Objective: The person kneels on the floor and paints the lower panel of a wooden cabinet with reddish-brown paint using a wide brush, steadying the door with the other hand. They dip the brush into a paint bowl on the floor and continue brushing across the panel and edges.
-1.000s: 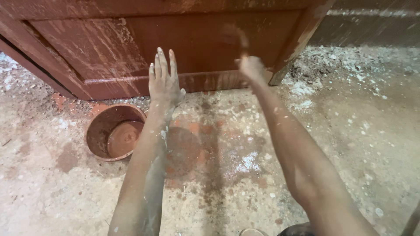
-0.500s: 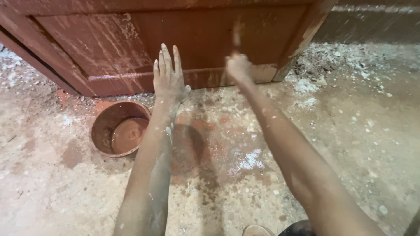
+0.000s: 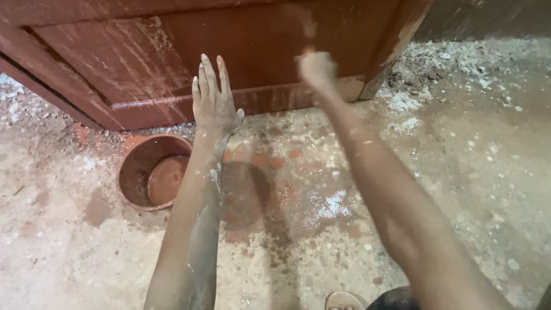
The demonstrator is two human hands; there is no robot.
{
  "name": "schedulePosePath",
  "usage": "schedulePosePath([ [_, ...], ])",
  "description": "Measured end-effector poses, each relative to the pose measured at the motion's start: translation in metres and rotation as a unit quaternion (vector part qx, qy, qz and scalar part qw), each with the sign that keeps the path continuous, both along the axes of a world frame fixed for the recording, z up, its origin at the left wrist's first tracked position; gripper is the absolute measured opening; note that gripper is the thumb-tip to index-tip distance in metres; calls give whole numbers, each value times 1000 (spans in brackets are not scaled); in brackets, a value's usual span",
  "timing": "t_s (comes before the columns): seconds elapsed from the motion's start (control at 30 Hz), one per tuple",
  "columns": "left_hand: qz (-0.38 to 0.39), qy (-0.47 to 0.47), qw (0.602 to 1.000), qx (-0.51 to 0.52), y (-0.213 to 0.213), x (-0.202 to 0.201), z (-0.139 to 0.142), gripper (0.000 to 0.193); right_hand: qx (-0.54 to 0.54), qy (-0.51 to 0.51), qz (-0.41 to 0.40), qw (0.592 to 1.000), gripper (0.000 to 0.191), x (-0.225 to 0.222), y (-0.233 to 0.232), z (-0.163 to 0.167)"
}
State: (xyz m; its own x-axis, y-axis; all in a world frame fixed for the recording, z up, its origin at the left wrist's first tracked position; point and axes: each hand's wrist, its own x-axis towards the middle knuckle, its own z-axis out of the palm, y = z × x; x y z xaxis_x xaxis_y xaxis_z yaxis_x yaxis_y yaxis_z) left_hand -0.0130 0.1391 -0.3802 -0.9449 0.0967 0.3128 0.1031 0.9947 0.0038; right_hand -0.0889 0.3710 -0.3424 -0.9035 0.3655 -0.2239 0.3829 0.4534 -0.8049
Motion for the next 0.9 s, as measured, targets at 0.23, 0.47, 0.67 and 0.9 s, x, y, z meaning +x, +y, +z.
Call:
schedulePosePath([
  [0.23,-25,28,999,9,1,-1,-6,128,-25,79,-191,978,18,17,123,-5],
  [0.47,-30,67,997,11,16,-12,-3,125,54,84,40,994,23,17,41,15],
  [0.67,7,82,996,-45,8,-12,-4,124,22,28,266,963,11,43,-84,36],
  [0.9,5,57,998,15,-1,-7,3,128,-86,83,199,973,30,44,-74,55],
])
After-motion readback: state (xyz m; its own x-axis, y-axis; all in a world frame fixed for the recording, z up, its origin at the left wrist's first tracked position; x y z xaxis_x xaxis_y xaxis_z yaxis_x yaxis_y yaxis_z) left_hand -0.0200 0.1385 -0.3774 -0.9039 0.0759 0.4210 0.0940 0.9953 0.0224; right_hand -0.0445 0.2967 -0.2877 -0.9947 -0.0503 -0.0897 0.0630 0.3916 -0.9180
